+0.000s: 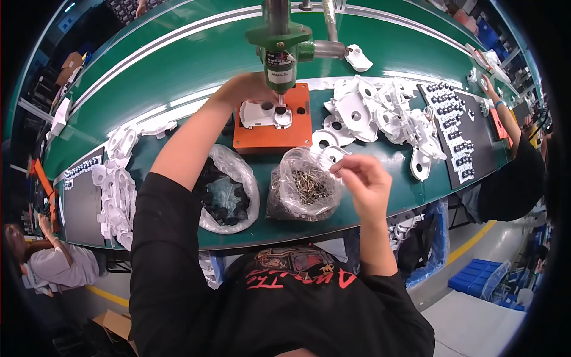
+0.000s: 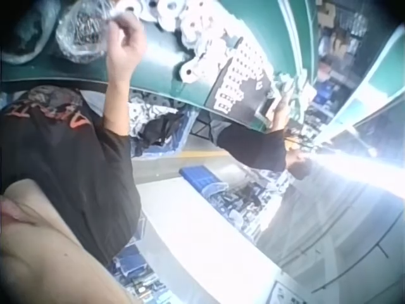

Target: Assembling small plastic components using a manual press at a factory workstation.

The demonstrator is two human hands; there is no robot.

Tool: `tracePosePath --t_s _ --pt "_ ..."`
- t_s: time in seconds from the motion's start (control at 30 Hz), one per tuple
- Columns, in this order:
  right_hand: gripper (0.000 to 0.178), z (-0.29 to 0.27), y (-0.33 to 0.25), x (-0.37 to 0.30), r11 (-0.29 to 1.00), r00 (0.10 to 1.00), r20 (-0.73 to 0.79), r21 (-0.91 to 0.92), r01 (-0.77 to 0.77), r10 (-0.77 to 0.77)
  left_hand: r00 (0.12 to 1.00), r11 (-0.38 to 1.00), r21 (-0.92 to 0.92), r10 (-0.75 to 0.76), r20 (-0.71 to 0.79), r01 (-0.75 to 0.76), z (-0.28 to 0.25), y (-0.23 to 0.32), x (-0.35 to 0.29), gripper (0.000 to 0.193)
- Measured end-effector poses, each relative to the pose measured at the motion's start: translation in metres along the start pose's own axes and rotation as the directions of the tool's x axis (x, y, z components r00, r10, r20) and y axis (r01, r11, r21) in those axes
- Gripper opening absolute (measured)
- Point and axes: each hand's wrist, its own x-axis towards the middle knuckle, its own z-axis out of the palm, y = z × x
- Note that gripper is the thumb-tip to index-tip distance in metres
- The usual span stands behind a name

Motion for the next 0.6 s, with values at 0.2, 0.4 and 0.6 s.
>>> tracePosePath --t_s 0.2,0.4,0.6 --pt "0.009 -0.009 0.013 0.051 0.992 0.988 -0.097 -0.002 -0.124 0.123 0.862 0.985 -0.137 0.018 -0.507 -0.101 0.035 0.004 -0.038 0.013" --pt "0.015 0.019 0.061 0.116 0.941 0.986 0.036 -0.306 -0.142 0.160 0.633 0.895 0.416 0.418 -0.652 -0.162 0.105 -0.013 -0.091 0.045" --pt "0.022 0.041 0.093 0.138 0.826 0.979 0.184 -0.563 0.033 0.086 0.512 0.778 0.628 0.546 -0.664 -0.016 0.132 -0.013 -0.080 0.071"
